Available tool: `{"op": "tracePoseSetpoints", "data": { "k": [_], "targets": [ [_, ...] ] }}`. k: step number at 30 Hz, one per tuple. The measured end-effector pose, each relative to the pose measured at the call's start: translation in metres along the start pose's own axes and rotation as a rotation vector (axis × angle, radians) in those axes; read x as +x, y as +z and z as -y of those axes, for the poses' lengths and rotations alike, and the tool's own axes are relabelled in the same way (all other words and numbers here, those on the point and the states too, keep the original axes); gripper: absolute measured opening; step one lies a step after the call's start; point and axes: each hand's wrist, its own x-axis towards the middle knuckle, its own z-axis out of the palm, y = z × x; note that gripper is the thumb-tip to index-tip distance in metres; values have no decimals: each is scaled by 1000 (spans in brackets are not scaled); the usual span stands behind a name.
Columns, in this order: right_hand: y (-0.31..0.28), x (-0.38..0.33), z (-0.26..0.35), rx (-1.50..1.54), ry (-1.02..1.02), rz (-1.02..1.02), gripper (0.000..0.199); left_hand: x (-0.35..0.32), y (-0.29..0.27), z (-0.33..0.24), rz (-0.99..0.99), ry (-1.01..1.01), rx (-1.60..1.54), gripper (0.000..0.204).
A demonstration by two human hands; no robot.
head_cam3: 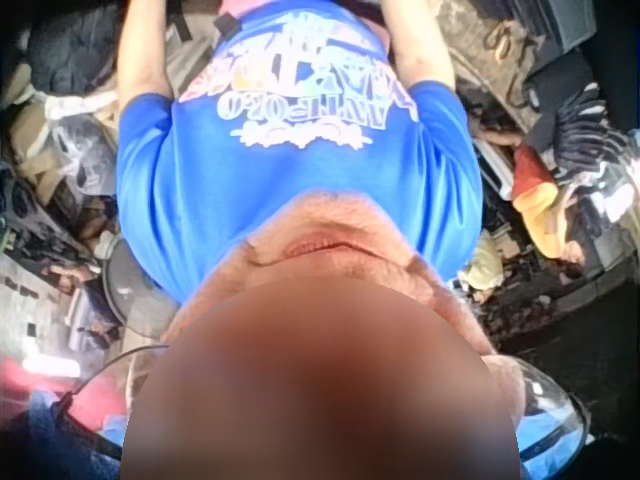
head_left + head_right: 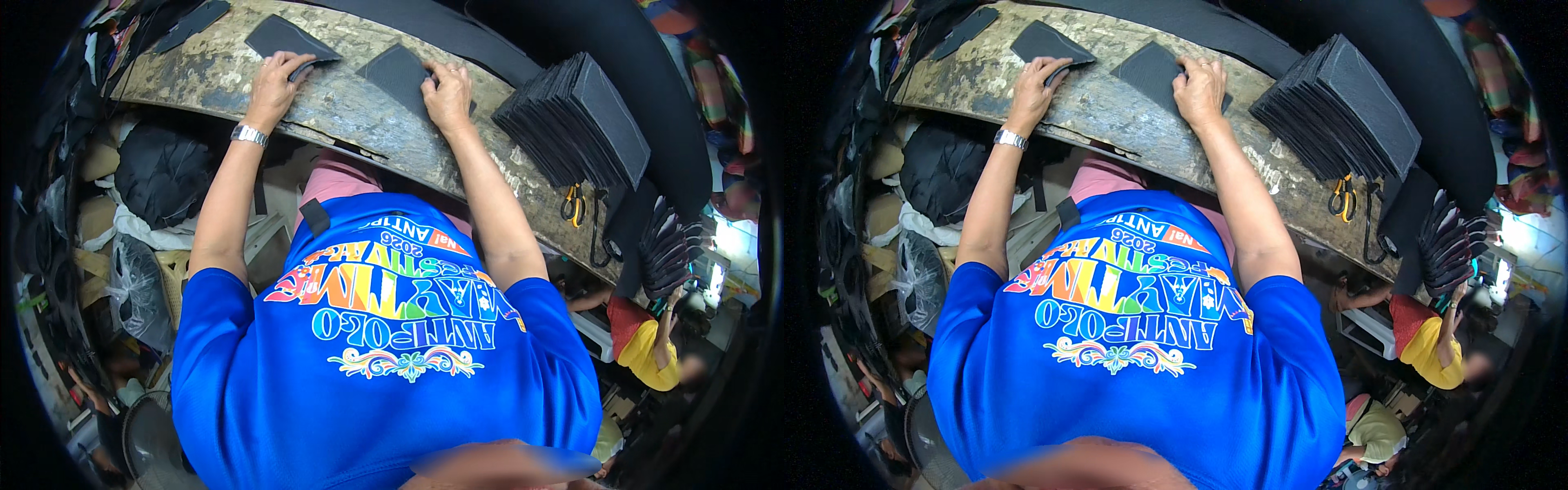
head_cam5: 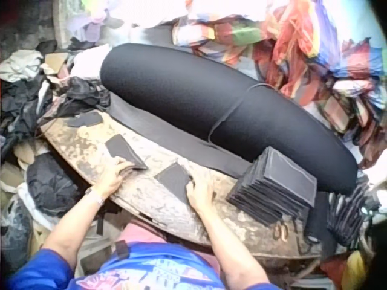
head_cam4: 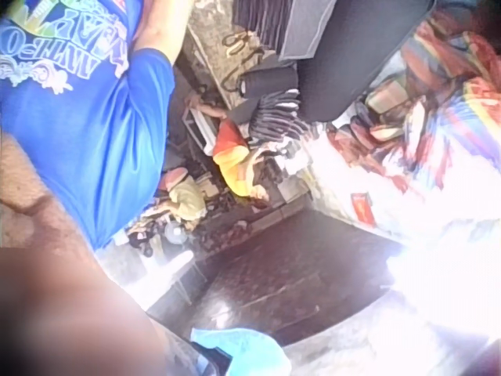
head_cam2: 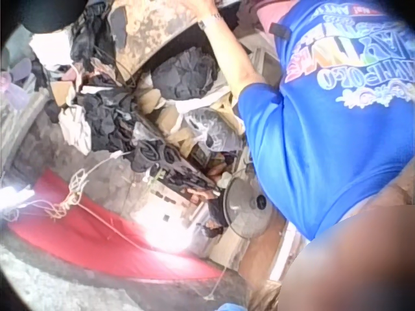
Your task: The person repeatedly picks up small black fabric pieces from a workbench, aligns them, and stacks them into a growing pile. The hands handle the pieces one at a time or in small groups, occasionally adjusting the stack to keep it even.
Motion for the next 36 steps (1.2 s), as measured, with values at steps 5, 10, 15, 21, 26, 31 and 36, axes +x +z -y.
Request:
{"op": "tracePoseSetpoints", "data": {
  "k": [5, 10, 15, 21, 26, 31, 36],
  "targets": [
    [-34, -27, 18, 390, 147, 101, 25, -3, -21, -57, 88, -269, -461, 29],
    [-106, -51, 53, 1317, 360, -29, 29, 7, -26, -108, -65, -558, -909, 29],
    [-134, -60, 84, 1310, 201, -138, 34, 15, -9, -146, 158, -734, -1649, 32],
    [-117, -71, 89, 877, 190, -160, 23, 4, 9, -171, 264, -579, -1798, 40],
    [-118, -73, 91, 823, 185, -160, 23, 7, 7, -166, 313, -656, -2149, 54],
    [-117, -71, 95, 778, 176, -146, 22, 8, -6, -167, 353, -439, -2359, 69],
    [-119, -72, 93, 677, 135, -127, 21, 6, -12, -172, 286, -539, -1869, 42]
  ]
}}
